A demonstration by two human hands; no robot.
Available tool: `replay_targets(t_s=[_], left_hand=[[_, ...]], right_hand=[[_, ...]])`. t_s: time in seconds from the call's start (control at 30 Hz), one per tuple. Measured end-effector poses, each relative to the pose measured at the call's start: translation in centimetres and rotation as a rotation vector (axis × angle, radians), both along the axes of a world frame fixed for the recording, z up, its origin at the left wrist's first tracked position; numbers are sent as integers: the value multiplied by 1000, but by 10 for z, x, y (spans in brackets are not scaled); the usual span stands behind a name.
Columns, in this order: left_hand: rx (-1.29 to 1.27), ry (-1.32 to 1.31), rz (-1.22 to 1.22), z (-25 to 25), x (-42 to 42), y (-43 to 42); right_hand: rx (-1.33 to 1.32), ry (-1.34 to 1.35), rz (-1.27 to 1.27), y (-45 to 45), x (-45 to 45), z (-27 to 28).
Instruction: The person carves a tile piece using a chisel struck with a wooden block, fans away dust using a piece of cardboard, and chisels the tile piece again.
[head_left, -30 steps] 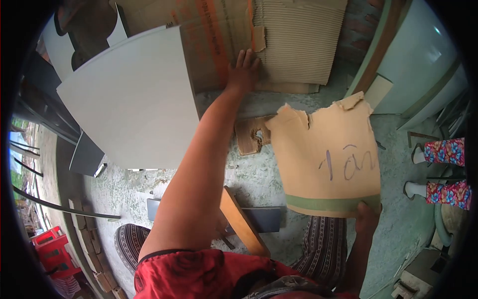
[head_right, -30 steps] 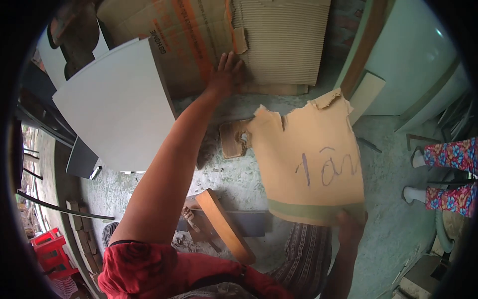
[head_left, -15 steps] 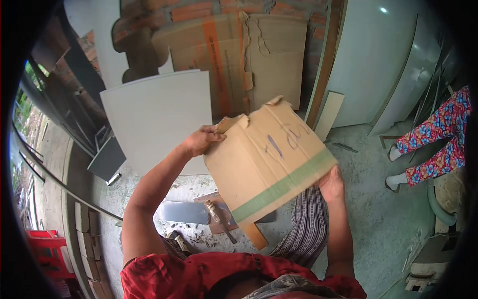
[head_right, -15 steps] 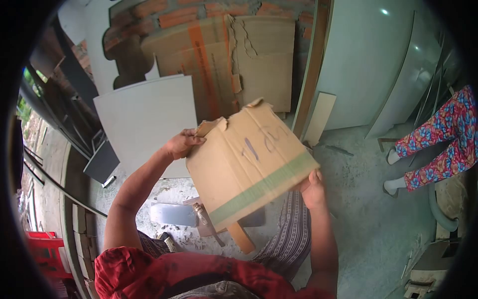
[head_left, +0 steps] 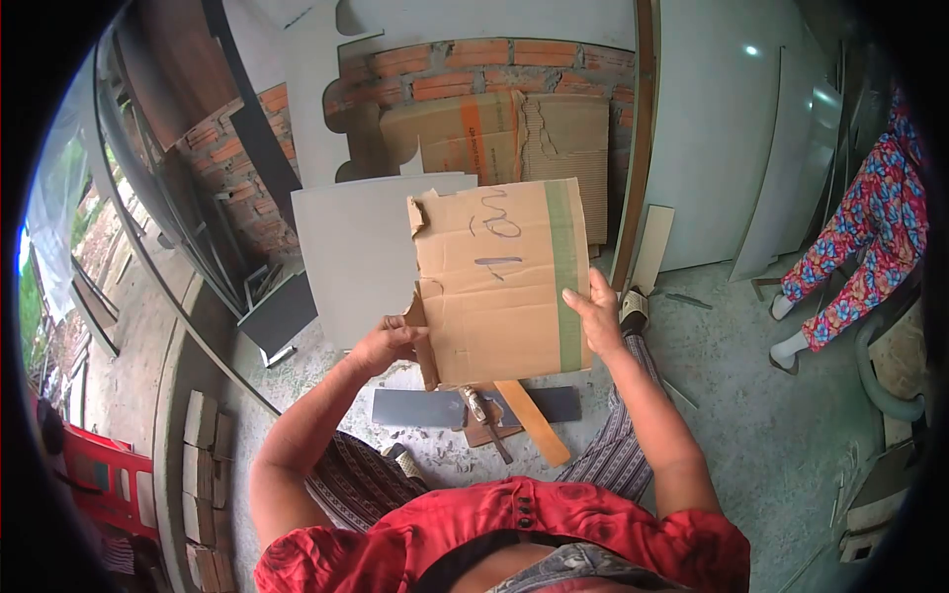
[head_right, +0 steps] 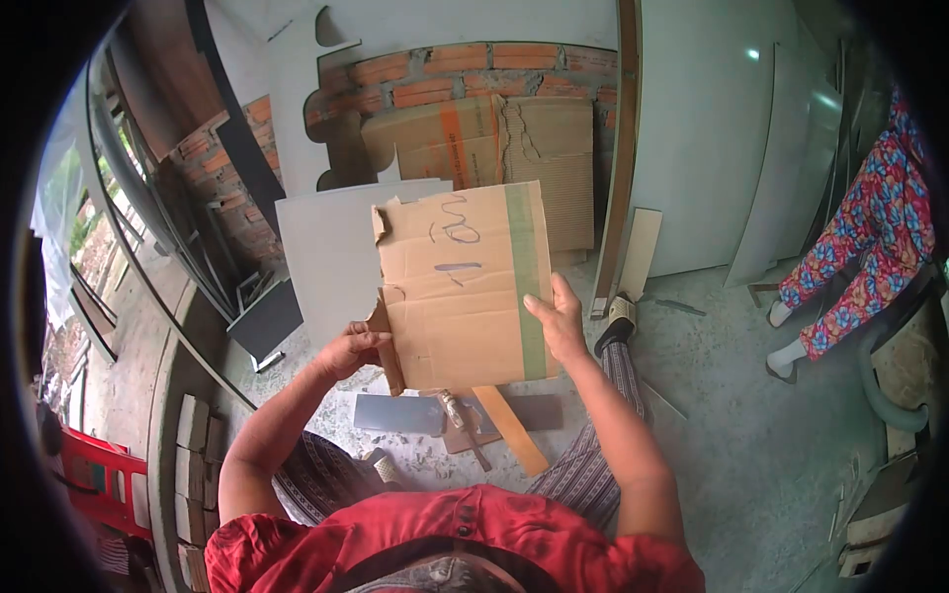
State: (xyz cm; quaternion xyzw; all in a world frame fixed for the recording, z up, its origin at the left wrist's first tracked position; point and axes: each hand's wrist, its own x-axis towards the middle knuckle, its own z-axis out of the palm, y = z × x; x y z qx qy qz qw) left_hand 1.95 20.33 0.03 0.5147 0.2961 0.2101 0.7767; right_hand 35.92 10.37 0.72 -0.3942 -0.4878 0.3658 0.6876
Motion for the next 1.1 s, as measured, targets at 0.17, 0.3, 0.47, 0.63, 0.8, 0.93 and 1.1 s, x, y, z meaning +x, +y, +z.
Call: replay_targets(t_s=[0.17, 0.3, 0.47, 0.63, 0.8, 0.93, 1.1], left_hand=[[164, -1, 266, 26, 0, -17], [-37, -36, 325, 19, -20, -11], [-230, -122, 142, 7, -15, -13], [-276, 17, -41, -37, -5, -21], [-367, 155, -390, -65, -14, -6], [-687, -155, 106, -118, -65, 47], [-205, 118, 433, -62, -83, 42]], right_hand=[[-237, -199, 145, -13, -27, 37], [-334, -36, 482, -38, -16, 92], [27, -873, -95, -36, -41, 97], [571, -1219, -386, -36, -51, 102], [259, -1095, 40, -15, -56, 84], [-10, -883, -151, 22, -49, 68], [-296, -449, -241, 56, 6, -5]])
